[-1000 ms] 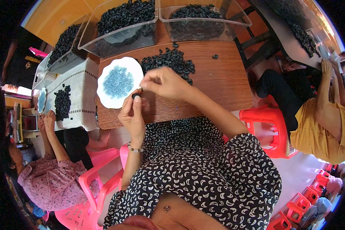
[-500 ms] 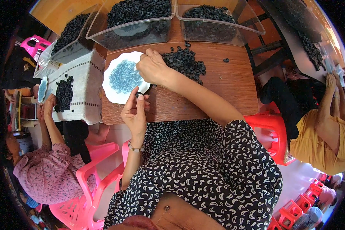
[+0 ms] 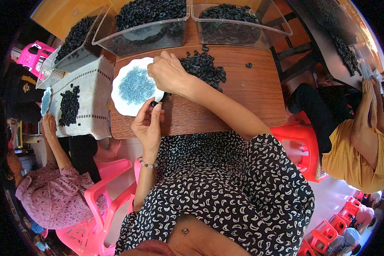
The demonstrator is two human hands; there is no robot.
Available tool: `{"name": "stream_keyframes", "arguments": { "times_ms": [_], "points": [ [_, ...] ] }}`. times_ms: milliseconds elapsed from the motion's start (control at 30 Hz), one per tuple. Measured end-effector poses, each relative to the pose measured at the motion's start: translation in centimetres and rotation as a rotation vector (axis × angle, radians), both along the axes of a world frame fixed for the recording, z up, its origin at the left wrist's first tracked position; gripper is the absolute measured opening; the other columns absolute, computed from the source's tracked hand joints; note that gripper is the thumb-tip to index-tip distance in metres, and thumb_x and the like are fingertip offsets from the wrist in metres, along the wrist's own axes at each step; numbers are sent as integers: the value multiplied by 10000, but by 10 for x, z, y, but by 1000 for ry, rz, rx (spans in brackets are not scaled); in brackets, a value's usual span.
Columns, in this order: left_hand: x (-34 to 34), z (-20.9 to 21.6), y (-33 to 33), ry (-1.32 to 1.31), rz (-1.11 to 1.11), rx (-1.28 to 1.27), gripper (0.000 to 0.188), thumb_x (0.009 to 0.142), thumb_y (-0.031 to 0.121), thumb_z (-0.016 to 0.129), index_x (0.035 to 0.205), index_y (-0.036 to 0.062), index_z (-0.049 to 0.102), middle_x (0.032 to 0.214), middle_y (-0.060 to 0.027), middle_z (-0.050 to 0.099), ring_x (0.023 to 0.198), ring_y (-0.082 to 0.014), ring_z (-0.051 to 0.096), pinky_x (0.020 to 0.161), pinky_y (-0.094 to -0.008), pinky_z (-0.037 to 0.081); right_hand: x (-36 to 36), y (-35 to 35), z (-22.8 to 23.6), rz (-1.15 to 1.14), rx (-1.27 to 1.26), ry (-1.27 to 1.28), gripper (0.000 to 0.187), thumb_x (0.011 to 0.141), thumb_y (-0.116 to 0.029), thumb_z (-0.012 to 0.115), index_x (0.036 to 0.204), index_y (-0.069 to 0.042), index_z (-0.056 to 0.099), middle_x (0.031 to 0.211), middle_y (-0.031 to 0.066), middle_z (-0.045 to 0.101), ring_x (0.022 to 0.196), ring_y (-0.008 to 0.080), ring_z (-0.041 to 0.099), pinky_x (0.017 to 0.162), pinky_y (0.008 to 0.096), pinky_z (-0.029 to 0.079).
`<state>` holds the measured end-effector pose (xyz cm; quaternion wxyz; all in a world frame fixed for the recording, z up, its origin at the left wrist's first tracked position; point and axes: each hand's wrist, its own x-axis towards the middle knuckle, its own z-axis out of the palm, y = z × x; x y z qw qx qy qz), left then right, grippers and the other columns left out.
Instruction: Assembling small blue beads into black circular components by hand.
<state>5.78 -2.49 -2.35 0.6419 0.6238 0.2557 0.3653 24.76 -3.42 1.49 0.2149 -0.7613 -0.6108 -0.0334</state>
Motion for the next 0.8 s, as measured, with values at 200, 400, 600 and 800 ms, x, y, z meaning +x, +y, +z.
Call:
{"name": "stream_keyframes", "arguments": {
  "times_ms": [200, 400, 600, 800],
  "points": [
    [0, 6, 12, -10, 45, 89, 277, 926, 28, 742, 1197, -18, 706, 915, 22, 604, 786, -43, 539, 685, -197, 461, -5, -25, 42, 138, 43, 310, 170, 942, -179, 636, 946, -38, 730, 922, 138, 682, 977, 329, 603, 902, 438, 466],
    [-2, 21, 21, 119, 113, 521, 299, 892, 28, 759, 1187, 4, 715, 855, -48, 644, 737, -106, 593, 673, -254, 493, -18, -52, 59, 279, 20, 374, 164, 901, -161, 627, 842, -28, 701, 820, 166, 664, 881, 377, 612, 841, 472, 468],
    [-3, 26, 15, 185, 81, 680, 285, 874, 25, 757, 1157, 11, 722, 891, -111, 679, 765, -195, 655, 697, -318, 530, -22, -65, 62, 263, -2, 265, 151, 855, -144, 629, 798, -24, 702, 798, 192, 671, 839, 406, 617, 785, 498, 462],
    [-3, 23, 12, 224, 51, 724, 287, 862, 30, 758, 1146, 10, 723, 930, -135, 691, 823, -251, 676, 728, -352, 546, -26, -74, 56, 195, -30, 197, 137, 856, -150, 633, 800, -46, 702, 857, 162, 674, 906, 362, 611, 786, 477, 454]
  ]
}}
